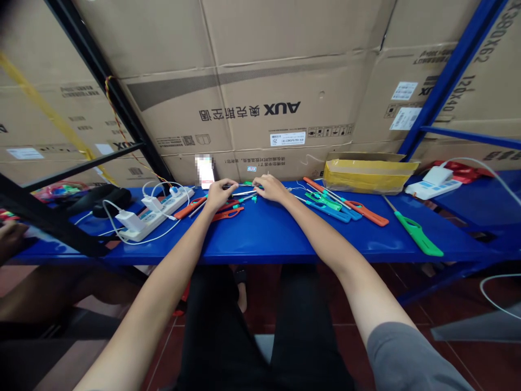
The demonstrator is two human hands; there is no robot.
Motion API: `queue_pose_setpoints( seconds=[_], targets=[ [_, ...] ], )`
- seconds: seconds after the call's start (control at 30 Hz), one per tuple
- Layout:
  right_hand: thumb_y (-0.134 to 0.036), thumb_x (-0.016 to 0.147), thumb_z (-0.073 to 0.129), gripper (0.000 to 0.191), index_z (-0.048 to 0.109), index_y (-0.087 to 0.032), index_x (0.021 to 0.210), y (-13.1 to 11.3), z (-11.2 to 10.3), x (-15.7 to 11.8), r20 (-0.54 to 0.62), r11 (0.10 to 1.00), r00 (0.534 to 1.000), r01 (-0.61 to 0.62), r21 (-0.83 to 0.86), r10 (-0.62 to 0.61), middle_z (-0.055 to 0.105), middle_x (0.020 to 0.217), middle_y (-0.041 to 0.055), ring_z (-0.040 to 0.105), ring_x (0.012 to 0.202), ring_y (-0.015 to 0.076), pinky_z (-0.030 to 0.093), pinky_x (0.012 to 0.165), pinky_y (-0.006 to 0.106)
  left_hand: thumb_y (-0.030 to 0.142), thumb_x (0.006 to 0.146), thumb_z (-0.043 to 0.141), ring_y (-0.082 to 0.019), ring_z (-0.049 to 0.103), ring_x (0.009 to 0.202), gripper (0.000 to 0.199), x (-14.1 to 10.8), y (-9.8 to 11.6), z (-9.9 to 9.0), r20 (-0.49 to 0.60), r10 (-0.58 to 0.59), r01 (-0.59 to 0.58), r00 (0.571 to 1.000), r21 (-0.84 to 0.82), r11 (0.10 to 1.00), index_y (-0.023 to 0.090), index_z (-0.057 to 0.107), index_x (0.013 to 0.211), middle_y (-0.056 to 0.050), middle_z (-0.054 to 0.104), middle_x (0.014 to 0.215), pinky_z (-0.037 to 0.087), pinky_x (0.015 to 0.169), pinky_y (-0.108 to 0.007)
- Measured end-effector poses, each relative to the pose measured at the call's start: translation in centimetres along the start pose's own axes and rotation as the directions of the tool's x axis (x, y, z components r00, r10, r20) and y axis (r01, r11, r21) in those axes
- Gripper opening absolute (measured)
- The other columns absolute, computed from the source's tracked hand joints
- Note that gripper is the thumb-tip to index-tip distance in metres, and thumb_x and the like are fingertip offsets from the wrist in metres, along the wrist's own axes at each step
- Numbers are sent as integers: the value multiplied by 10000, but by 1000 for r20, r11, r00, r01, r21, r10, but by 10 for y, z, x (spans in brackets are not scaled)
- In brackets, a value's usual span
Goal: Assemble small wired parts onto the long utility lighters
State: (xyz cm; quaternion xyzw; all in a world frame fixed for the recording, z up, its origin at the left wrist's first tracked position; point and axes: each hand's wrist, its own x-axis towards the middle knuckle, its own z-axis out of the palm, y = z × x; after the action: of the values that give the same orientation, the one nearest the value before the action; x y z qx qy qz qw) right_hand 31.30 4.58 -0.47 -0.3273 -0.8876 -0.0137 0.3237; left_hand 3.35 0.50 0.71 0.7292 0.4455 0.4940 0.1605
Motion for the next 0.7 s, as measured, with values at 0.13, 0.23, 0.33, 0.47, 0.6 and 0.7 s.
queue_pose_setpoints(
  seconds=[0.13, 0.23, 0.33, 0.47, 0.6, 0.7],
  targets=[
    [-252, 1087, 651, 209, 824, -240, 1204, -1, -1, 1, 7, 1000, 1000, -16, 2, 16, 863, 1154, 123, 753, 1098, 322, 533, 1086, 469, 392, 972, 807, -302, 832, 1022, 190, 0, 2, 0, -4, -2, 2, 1000, -1, 1000, 215, 874, 957, -95, 905, 1058, 654, 1011, -425],
    [-244, 1091, 652, 195, 813, -247, 1201, 0, -2, 1, 17, 999, 999, -36, 12, 36, 868, 1166, 116, 757, 1104, 317, 525, 1099, 468, 412, 973, 813, -304, 830, 1022, 205, -1, 4, 0, 0, -12, 12, 1000, -2, 1000, 217, 873, 953, -97, 904, 1051, 656, 1004, -427],
    [-223, 1090, 658, 182, 793, -251, 1208, 1, -2, 1, 18, 998, 999, -41, 37, 41, 871, 1164, 103, 761, 1099, 306, 518, 1096, 457, 442, 972, 829, -302, 827, 1017, 227, -2, 5, 0, -4, -23, 23, 1000, -2, 1000, 220, 869, 945, -96, 901, 1039, 656, 995, -423],
    [-210, 1087, 684, 137, 790, -250, 1164, 1, -2, -1, 9, 998, 999, -42, 45, 41, 868, 1138, 97, 763, 1088, 301, 519, 1065, 434, 439, 970, 831, -301, 827, 1013, 228, -2, 6, -1, 0, -22, 22, 1000, -3, 1000, 215, 866, 945, -98, 902, 1039, 656, 1002, -426],
    [-210, 1085, 700, 129, 798, -254, 1157, 1, -3, -1, 11, 998, 999, -52, 39, 51, 869, 1136, 97, 763, 1080, 303, 526, 1052, 435, 444, 969, 830, -307, 829, 1023, 232, -2, 8, -2, 15, -21, 21, 1000, -7, 1000, 217, 867, 942, -99, 903, 1052, 656, 1015, -432],
    [-213, 1089, 705, 118, 802, -247, 1146, 2, -3, 0, 15, 997, 998, -65, 30, 64, 871, 1123, 104, 767, 1063, 306, 525, 1061, 447, 442, 969, 823, -303, 829, 1016, 235, -2, 8, -1, 19, -16, 16, 1000, -10, 1000, 213, 872, 954, -98, 904, 1054, 657, 1003, -422]
  ],
)
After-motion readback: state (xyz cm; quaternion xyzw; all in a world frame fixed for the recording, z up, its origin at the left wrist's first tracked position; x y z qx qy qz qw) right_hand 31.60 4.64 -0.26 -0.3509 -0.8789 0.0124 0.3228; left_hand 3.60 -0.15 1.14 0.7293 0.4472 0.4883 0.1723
